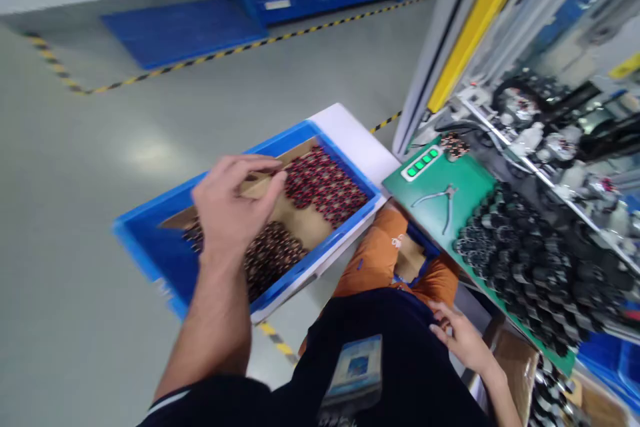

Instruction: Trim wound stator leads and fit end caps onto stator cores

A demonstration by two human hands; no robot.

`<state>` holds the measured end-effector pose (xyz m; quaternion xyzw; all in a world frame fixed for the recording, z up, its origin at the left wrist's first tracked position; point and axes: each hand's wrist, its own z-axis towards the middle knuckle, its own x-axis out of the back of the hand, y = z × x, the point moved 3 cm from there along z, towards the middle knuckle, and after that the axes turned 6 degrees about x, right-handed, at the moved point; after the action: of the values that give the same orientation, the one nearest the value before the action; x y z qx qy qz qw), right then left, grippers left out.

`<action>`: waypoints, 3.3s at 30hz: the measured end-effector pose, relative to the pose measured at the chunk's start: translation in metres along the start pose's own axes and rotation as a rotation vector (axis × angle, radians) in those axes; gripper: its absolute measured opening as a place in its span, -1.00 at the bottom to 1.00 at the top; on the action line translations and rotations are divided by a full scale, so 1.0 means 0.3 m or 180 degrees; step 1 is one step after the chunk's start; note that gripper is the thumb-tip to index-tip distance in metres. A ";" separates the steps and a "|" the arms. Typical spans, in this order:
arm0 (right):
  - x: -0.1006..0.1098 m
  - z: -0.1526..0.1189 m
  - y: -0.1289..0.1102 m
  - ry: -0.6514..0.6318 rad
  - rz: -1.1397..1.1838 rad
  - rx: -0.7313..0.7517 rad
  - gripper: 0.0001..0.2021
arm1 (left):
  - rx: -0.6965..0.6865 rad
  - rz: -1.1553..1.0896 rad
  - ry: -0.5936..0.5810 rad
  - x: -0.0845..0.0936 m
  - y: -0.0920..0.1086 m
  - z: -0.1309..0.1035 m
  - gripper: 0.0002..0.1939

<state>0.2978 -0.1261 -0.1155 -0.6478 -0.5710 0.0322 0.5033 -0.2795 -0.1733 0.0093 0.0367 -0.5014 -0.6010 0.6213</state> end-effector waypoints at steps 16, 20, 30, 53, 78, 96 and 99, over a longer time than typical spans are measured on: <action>0.141 -0.310 -0.089 0.0492 -0.0050 -0.0100 -0.38 | -0.0023 0.0972 -0.1830 -0.223 0.010 -0.045 -0.60; 0.048 -0.248 -0.054 -0.0189 0.0035 -0.0289 -0.27 | 0.0602 0.1516 -0.2279 -0.109 -0.234 -0.208 -0.65; 0.245 -0.057 -0.079 -0.0301 -0.0754 -0.0215 -0.33 | 0.1008 0.1607 -0.3104 -0.269 -0.350 -0.366 -0.47; 0.171 0.015 -0.150 -0.0521 -0.0748 -0.0435 -0.33 | 0.0673 0.1531 -0.3744 -0.367 -0.372 -0.391 -0.51; 0.475 -0.249 -0.500 -0.0564 -0.0503 -0.0230 -0.39 | -0.0036 0.0134 -0.2378 -0.251 -0.086 -0.142 -0.62; 1.485 0.596 -0.647 0.1525 -0.2930 -0.0578 -0.52 | -0.2489 0.0805 -0.2449 -1.145 1.221 0.650 -0.51; 1.505 0.679 -0.600 0.1190 -0.2774 -0.0778 -0.55 | -0.2647 0.0934 -0.2560 -1.264 1.233 0.634 -0.54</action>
<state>0.2010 0.3193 0.1489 -0.3976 -0.6884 -0.3656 0.4841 -0.0584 0.3317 0.1236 -0.5098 -0.4198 -0.6215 0.4215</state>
